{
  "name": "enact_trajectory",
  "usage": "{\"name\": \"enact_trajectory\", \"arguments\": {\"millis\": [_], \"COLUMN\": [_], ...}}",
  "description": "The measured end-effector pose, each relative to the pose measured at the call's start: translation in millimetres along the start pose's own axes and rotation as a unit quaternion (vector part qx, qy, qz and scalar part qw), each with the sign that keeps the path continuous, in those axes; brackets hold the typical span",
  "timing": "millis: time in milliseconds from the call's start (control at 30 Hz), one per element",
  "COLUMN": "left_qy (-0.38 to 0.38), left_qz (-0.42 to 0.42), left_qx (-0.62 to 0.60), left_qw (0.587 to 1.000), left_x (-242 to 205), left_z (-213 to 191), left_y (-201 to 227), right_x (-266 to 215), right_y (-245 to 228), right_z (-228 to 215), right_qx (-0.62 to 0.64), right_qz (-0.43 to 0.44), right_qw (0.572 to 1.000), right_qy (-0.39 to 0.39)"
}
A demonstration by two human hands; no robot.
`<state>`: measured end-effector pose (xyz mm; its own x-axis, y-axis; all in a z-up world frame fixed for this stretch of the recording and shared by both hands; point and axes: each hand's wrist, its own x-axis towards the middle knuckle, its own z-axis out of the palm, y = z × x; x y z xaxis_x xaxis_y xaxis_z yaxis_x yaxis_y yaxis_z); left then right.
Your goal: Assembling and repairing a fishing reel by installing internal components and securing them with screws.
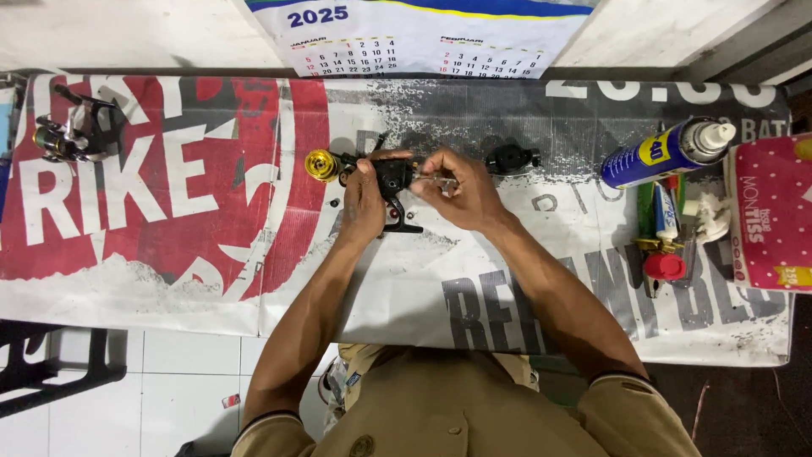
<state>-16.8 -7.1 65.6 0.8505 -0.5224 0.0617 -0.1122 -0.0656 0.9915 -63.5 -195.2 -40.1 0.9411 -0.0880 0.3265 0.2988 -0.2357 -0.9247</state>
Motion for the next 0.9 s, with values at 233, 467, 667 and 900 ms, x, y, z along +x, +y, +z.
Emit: {"name": "enact_trajectory", "arguments": {"millis": [233, 467, 667, 900], "left_qy": [0.004, -0.004, -0.005, -0.016], "left_qz": [0.021, 0.037, 0.033, 0.058], "left_qx": [-0.026, -0.033, -0.026, -0.055], "left_qw": [0.999, 0.999, 0.999, 0.997], "left_x": [14.8, 15.7, 9.2, 16.3], "left_z": [-1.1, 0.7, 2.8, -1.8], "left_y": [-56.9, -62.3, -40.6, -78.5], "right_x": [-7.8, -9.0, -7.5, -7.3], "right_y": [21.8, 21.2, 17.7, 15.2], "right_z": [9.4, 9.8, 8.6, 11.4], "right_qx": [0.017, 0.031, 0.02, 0.0], "right_qz": [0.001, 0.002, -0.01, -0.043], "right_qw": [0.999, 0.999, 0.998, 0.996], "right_qy": [0.038, 0.044, 0.063, 0.077]}}
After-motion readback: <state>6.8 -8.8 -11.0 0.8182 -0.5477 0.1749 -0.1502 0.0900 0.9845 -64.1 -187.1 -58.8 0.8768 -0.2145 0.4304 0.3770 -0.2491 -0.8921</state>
